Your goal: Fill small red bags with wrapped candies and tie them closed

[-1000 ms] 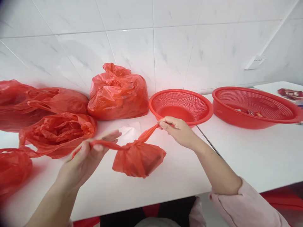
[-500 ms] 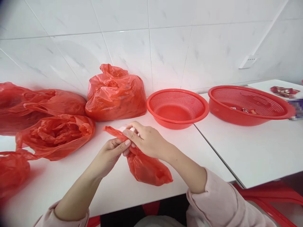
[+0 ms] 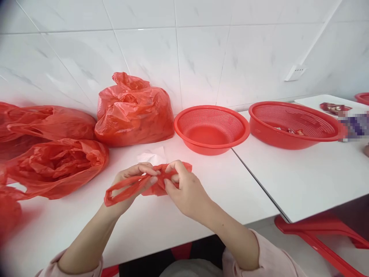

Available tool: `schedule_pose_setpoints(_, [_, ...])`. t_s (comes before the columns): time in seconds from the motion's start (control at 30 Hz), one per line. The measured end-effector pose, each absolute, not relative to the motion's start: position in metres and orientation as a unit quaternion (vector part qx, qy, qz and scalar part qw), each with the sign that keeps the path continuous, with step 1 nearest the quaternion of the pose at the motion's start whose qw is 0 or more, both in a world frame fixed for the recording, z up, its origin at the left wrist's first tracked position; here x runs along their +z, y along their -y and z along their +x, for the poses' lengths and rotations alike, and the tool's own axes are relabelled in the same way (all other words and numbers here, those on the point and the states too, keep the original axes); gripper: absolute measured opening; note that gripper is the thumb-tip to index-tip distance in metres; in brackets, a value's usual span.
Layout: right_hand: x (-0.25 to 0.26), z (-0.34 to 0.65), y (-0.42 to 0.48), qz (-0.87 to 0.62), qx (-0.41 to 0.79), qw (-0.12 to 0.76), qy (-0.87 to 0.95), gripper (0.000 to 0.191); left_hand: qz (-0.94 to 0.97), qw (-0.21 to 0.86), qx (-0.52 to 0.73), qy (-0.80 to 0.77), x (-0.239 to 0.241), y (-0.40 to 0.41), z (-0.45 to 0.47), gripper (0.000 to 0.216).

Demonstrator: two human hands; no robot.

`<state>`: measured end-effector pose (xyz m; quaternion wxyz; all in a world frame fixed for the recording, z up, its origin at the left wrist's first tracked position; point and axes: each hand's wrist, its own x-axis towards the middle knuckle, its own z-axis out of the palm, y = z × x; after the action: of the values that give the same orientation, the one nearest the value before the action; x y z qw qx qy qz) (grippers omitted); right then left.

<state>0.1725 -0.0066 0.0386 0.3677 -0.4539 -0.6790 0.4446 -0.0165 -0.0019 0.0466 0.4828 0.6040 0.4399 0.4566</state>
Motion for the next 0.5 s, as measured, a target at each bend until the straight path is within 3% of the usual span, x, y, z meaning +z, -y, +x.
schedule_pose_setpoints(0.17, [0.036, 0.176, -0.002, -0.439, 0.302, 0.433, 0.727, 0.021, 0.697, 0.385, 0.429, -0.426, 0.049, 0.0, -0.015, 0.008])
schedule_pose_setpoints(0.27, [0.036, 0.177, -0.005, -0.386, 0.331, 0.439, 0.741, 0.031, 0.72, 0.404, 0.396, -0.403, 0.051, 0.0, -0.015, 0.013])
schedule_pose_setpoints(0.37, [0.032, 0.174, -0.002, -0.377, 0.371, 0.45, 0.72, 0.025, 0.672, 0.476, 0.394, -0.407, 0.049, 0.001, -0.014, 0.01])
schedule_pose_setpoints(0.5, [0.027, 0.166, 0.011, -0.367, 0.406, 0.47, 0.693, 0.019, 0.679, 0.348, 0.459, -0.456, 0.042, 0.007, -0.001, 0.013])
